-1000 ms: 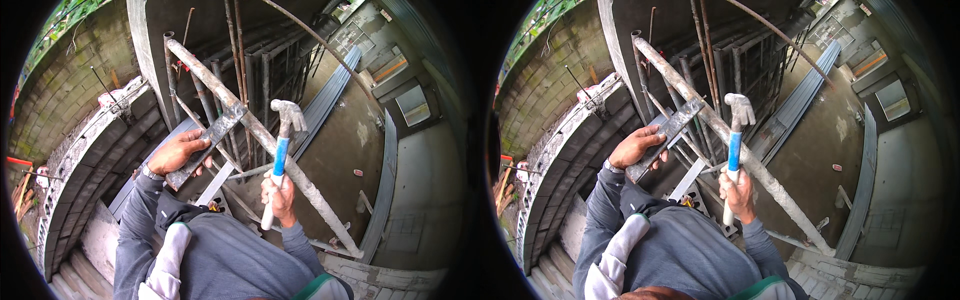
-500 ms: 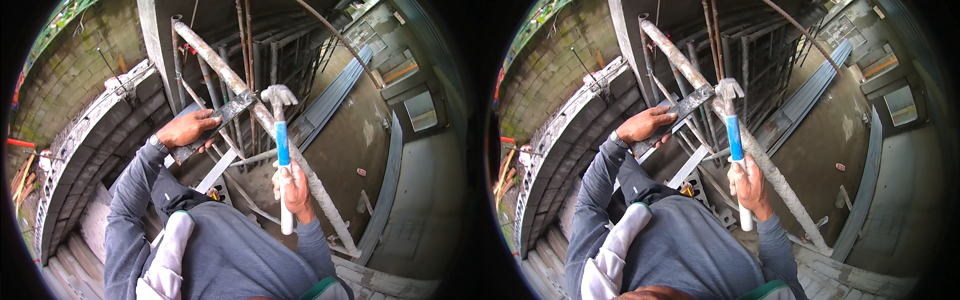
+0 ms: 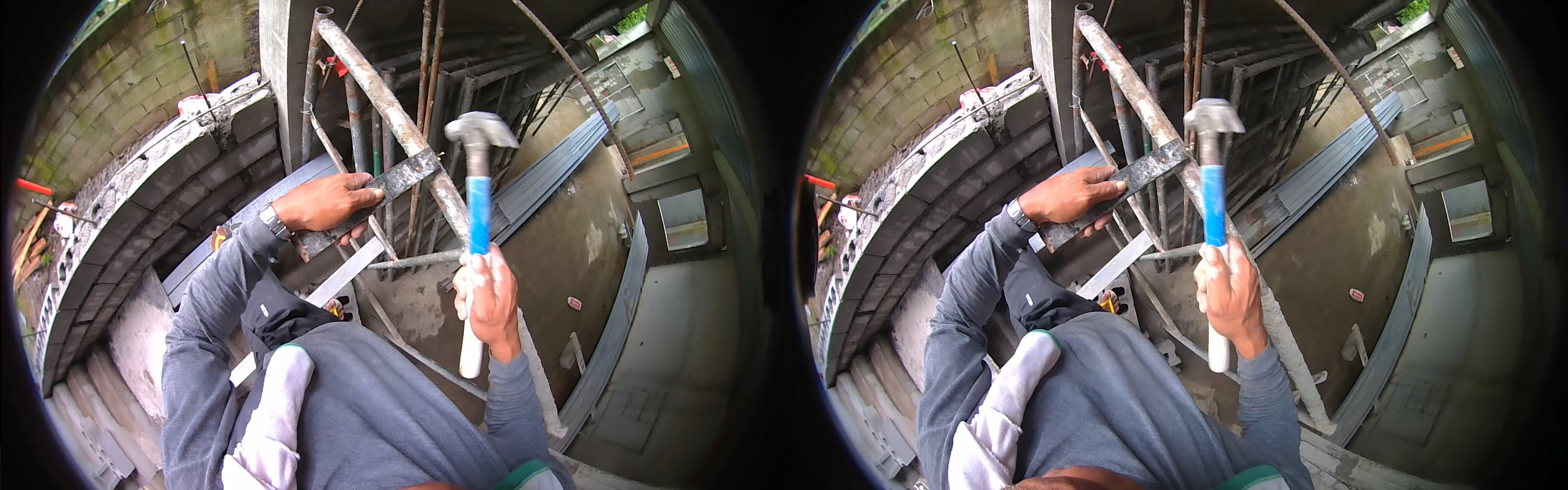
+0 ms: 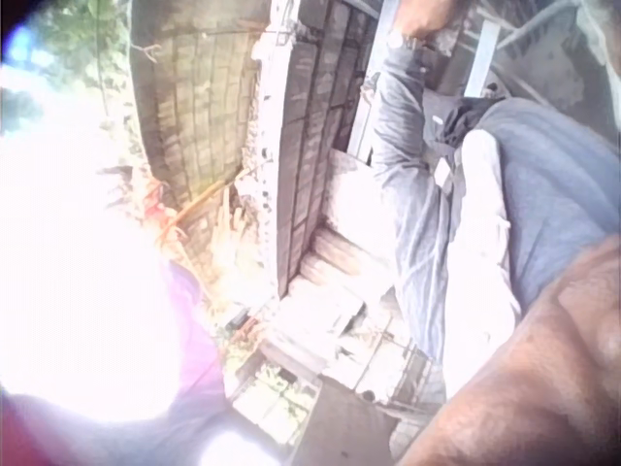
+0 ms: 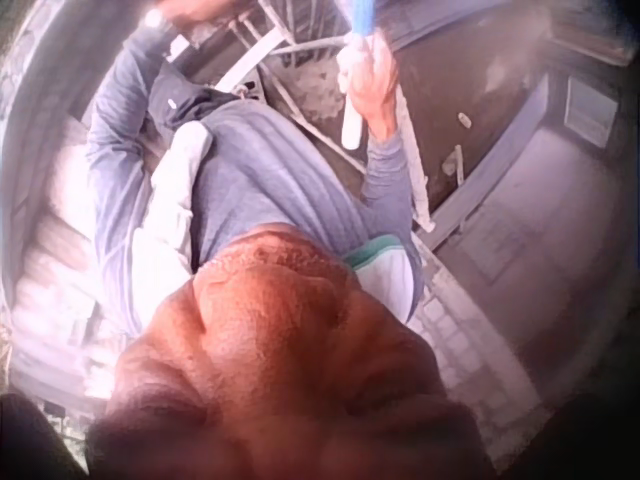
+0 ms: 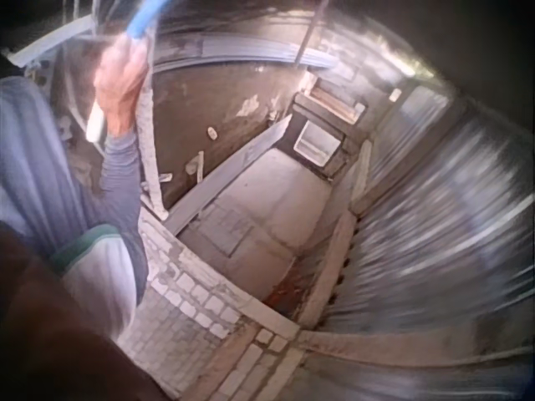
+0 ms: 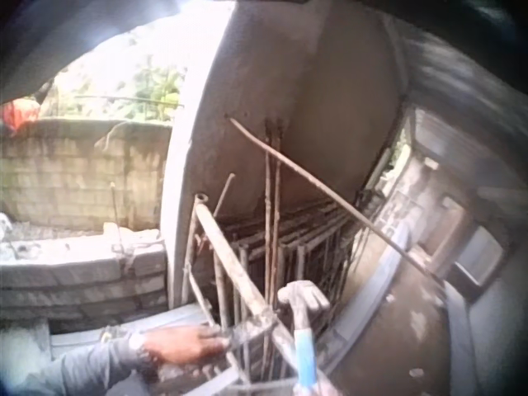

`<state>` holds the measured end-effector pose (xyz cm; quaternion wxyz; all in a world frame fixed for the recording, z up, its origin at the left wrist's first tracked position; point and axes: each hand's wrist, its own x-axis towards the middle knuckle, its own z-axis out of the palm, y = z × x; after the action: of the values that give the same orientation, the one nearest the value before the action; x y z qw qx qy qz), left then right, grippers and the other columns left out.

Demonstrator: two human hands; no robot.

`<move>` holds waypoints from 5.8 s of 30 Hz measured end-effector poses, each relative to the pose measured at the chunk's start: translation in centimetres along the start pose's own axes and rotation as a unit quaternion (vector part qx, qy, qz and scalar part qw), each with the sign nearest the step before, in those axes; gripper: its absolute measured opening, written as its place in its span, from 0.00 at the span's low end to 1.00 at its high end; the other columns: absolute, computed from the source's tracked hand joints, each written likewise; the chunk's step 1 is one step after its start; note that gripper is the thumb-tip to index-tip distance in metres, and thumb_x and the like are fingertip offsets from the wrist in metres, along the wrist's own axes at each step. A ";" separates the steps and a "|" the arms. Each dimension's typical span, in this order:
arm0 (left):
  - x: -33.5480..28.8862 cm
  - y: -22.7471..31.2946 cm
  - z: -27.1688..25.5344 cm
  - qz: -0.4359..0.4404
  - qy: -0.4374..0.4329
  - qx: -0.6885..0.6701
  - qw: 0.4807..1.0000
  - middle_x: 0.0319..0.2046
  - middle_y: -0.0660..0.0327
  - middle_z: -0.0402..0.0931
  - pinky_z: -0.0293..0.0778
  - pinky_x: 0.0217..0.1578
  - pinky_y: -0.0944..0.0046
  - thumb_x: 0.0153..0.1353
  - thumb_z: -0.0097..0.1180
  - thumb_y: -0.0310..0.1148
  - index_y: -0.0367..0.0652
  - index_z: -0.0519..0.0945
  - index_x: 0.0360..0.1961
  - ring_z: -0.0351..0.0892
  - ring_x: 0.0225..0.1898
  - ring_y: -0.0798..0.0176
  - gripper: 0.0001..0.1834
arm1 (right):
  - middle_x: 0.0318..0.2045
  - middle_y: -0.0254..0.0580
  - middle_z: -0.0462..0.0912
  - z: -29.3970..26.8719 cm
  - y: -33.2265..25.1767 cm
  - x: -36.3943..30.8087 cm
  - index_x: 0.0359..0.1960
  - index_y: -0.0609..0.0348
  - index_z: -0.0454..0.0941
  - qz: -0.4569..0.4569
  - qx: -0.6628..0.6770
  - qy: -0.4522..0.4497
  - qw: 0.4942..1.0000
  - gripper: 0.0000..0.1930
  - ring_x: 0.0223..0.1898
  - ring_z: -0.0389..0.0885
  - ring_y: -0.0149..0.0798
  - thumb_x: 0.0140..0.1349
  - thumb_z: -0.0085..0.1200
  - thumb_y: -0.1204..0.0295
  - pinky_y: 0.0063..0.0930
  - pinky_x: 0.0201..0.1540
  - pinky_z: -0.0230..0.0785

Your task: The person uses a hammer to chip away at a concrete surface, then retrieves a tape measure and pencil to measure and mark lines on the concrete. The person stands on scaffolding planks while performing these actions.

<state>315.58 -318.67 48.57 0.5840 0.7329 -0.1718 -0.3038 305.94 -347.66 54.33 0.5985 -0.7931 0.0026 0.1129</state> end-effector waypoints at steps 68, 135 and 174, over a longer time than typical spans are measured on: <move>-7.0 -26.5 -37.6 -0.066 0.285 -0.254 0.922 0.38 0.47 0.84 0.74 0.48 0.44 0.74 0.42 0.53 0.40 0.76 0.52 0.83 0.45 0.41 0.26 | 0.64 0.69 0.70 18.5 -5.1 29.6 0.71 0.80 0.54 0.148 -0.495 0.222 0.827 0.44 0.63 0.71 0.56 0.77 0.42 0.44 0.42 0.69 0.59; 4.5 -27.7 -31.2 0.085 0.155 -0.703 0.689 0.33 0.49 0.77 0.86 0.29 0.60 0.60 0.68 0.58 0.27 0.68 0.48 0.86 0.32 0.57 0.40 | 0.47 0.38 0.81 13.0 -12.3 35.1 0.62 0.53 0.71 0.498 -0.396 0.030 0.771 0.30 0.45 0.81 0.38 0.75 0.43 0.40 0.39 0.50 0.76; -1.7 -22.1 -35.5 0.041 0.143 -0.696 0.703 0.51 0.40 0.75 0.87 0.42 0.49 0.61 0.69 0.50 0.21 0.59 0.65 0.87 0.43 0.47 0.48 | 0.56 0.42 0.79 15.1 -10.9 34.5 0.64 0.60 0.71 0.457 -0.432 0.007 0.778 0.34 0.53 0.82 0.42 0.75 0.44 0.41 0.42 0.52 0.82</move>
<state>334.95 -285.18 32.52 0.9574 0.1450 0.1435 -0.2043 338.46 -325.73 54.51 0.0716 -0.8750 0.3195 0.3567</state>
